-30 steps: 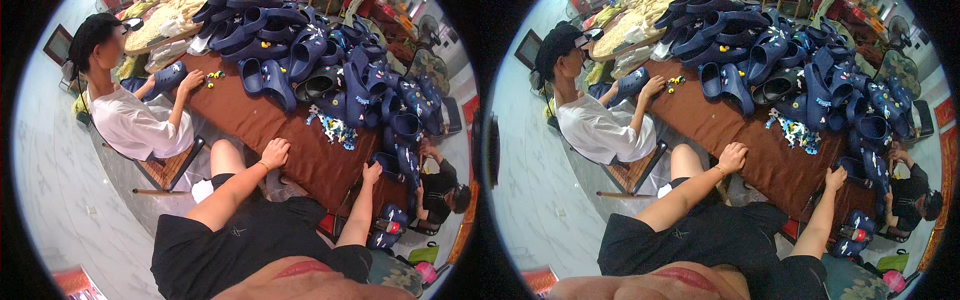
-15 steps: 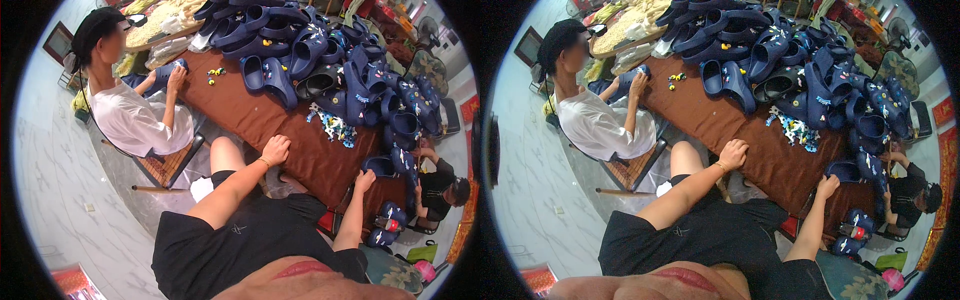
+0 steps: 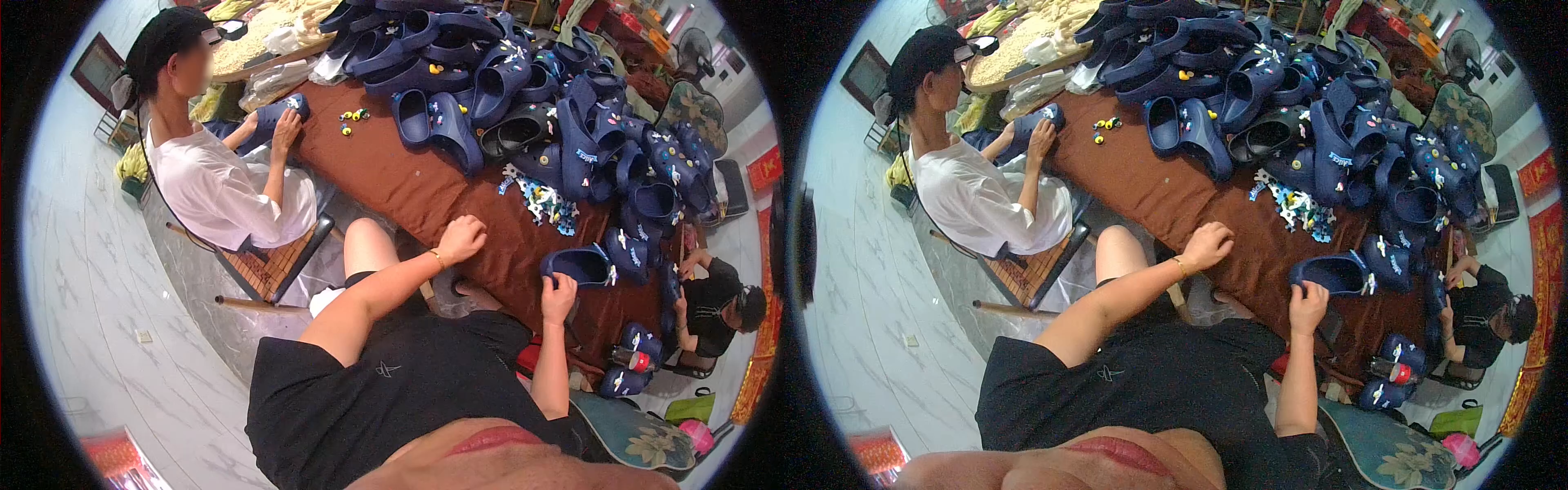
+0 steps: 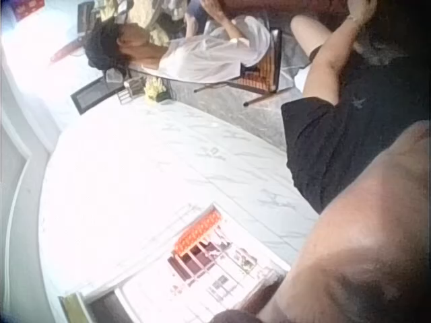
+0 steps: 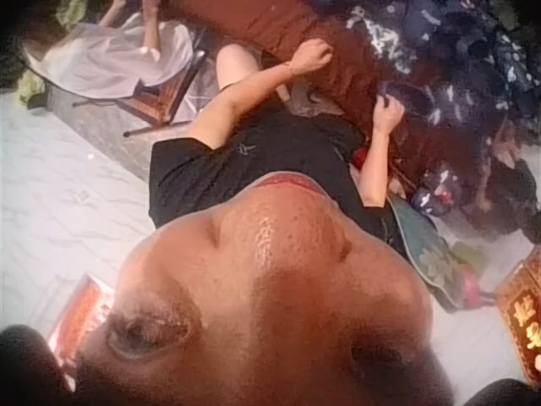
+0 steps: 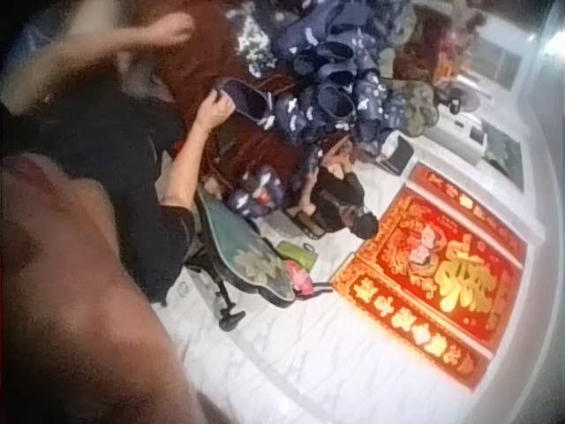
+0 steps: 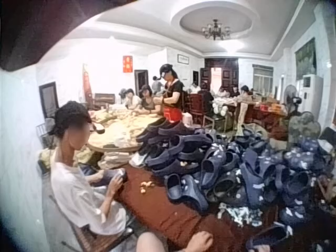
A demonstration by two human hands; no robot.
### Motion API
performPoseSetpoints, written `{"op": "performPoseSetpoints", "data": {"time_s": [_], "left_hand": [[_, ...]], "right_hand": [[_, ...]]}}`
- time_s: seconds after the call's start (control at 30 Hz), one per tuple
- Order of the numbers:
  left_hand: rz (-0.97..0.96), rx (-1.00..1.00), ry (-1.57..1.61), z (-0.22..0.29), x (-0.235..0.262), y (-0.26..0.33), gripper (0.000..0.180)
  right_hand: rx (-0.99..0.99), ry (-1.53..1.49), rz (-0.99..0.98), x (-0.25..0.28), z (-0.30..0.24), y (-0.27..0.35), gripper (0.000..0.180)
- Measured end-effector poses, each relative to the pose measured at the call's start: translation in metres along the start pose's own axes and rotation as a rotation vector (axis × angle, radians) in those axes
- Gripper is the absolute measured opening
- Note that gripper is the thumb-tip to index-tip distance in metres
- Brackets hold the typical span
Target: Attach small decorative charms into the holes of foam clogs/sandals.
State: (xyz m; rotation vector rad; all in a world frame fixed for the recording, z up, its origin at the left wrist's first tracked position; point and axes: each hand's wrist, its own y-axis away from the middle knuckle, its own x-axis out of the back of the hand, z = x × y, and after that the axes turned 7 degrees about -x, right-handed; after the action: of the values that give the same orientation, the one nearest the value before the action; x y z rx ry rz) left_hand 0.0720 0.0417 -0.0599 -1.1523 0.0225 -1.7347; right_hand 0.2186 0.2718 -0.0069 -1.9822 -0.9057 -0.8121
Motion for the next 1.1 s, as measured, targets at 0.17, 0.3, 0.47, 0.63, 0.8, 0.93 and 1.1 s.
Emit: {"op": "performPoseSetpoints", "data": {"time_s": [0.17, 0.3, 0.47, 0.63, 0.8, 0.93, 1.1], "left_hand": [[-0.611, 0.652, 0.876, 0.05, 0.014, -0.021, 0.054], [-0.636, 0.419, 0.778, 0.039, 0.011, -0.019, 0.067], [-0.518, 0.647, 1.004, 0.012, 0.043, -0.003, 0.054], [-0.428, 0.674, 1.055, 0.002, 0.091, 0.024, 0.055], [-0.238, 0.89, 1.063, -0.013, 0.098, 0.06, 0.05], [0.039, -0.008, -0.124, 0.0, 0.092, 0.063, 0.028], [-0.136, -0.141, 0.196, 0.02, 0.071, 0.042, 0.025]], "right_hand": [[0.097, -0.172, -0.154, -0.007, -0.066, 0.018, 0.014], [0.162, -0.317, -0.336, -0.019, -0.102, 0.03, 0.012], [0.147, -0.442, -0.206, -0.013, -0.103, 0.015, 0.012], [0.188, -0.422, -0.012, -0.019, -0.098, 0.017, 0.018], [-0.071, -0.333, 0.035, -0.049, -0.084, 0.012, 0.048], [-0.186, -0.404, -0.206, -0.086, -0.072, 0.017, 0.057], [-0.241, -0.619, -0.187, -0.106, -0.059, 0.0, 0.042]]}}
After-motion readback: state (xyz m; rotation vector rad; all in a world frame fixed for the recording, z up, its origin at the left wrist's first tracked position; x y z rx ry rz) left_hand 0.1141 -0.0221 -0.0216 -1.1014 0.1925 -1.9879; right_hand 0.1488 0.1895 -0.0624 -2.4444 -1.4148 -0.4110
